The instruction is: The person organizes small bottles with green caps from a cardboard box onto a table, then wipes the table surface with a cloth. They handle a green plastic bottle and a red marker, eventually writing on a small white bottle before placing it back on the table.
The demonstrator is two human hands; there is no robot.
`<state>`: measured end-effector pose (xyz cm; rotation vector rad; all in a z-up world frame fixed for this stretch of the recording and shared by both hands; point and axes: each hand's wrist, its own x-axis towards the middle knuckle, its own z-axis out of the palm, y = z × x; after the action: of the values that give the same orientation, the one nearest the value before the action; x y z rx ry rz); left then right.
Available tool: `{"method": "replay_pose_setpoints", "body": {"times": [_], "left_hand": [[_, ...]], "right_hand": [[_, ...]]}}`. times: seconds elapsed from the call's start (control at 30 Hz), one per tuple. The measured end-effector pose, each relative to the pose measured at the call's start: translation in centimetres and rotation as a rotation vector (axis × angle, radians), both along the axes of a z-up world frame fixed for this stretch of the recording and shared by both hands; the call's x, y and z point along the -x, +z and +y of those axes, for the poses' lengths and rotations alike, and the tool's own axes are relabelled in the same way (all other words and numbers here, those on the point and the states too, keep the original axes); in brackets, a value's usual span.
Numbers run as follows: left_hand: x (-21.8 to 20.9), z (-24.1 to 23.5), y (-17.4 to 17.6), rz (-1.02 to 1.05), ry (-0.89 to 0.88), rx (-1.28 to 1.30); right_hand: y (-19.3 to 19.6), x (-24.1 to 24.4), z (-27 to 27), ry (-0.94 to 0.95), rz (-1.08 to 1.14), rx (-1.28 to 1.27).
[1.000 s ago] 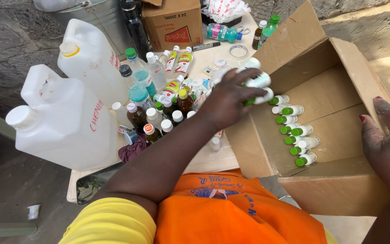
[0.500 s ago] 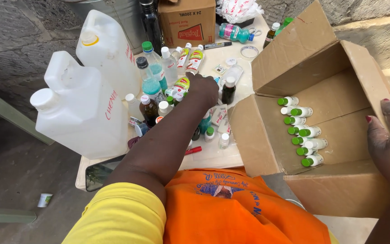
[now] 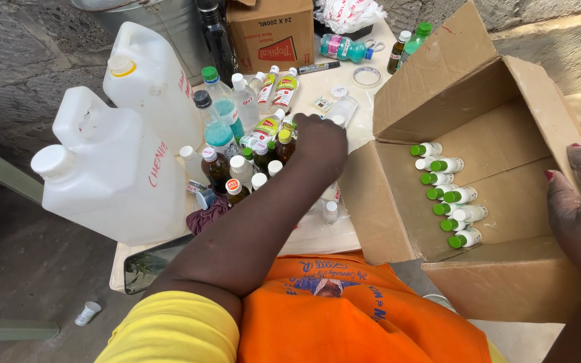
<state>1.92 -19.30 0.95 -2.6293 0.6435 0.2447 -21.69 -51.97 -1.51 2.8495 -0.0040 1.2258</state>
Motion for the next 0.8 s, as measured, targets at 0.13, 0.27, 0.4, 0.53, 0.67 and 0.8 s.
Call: {"method": "replay_pose_setpoints", "body": {"times": [0.13,0.27,0.4,0.53,0.67,0.8], "left_hand": [[5.1,-3.6,-3.3,-0.296,-0.418,0.461],[6.8,-6.2,-8.9,-0.076,-0.75,0.843],[5.3,-8.9,-10.5,-0.027,-0.759,0.901],[4.0,-12.4,-8.2,0.015,-0.634,0.623],[0.9,-14.6,-7.9,0.233,-0.72,0.378],[1.5,-15.1,-6.4,0.255,-0.749,0.353]], "right_hand": [[1.1,0.3,1.1,0.006,0.043,-0.08],[3.8,1.5,3.3,-0.203,0.095,0.03],[7.1,2.7,6.3,-0.548,0.26,0.322],[8.1,2.9,6.9,-0.594,0.4,0.223],[8.2,2.9,7.1,-0.587,0.406,0.234],[7.4,2.8,6.5,-0.614,0.37,0.324]]}}
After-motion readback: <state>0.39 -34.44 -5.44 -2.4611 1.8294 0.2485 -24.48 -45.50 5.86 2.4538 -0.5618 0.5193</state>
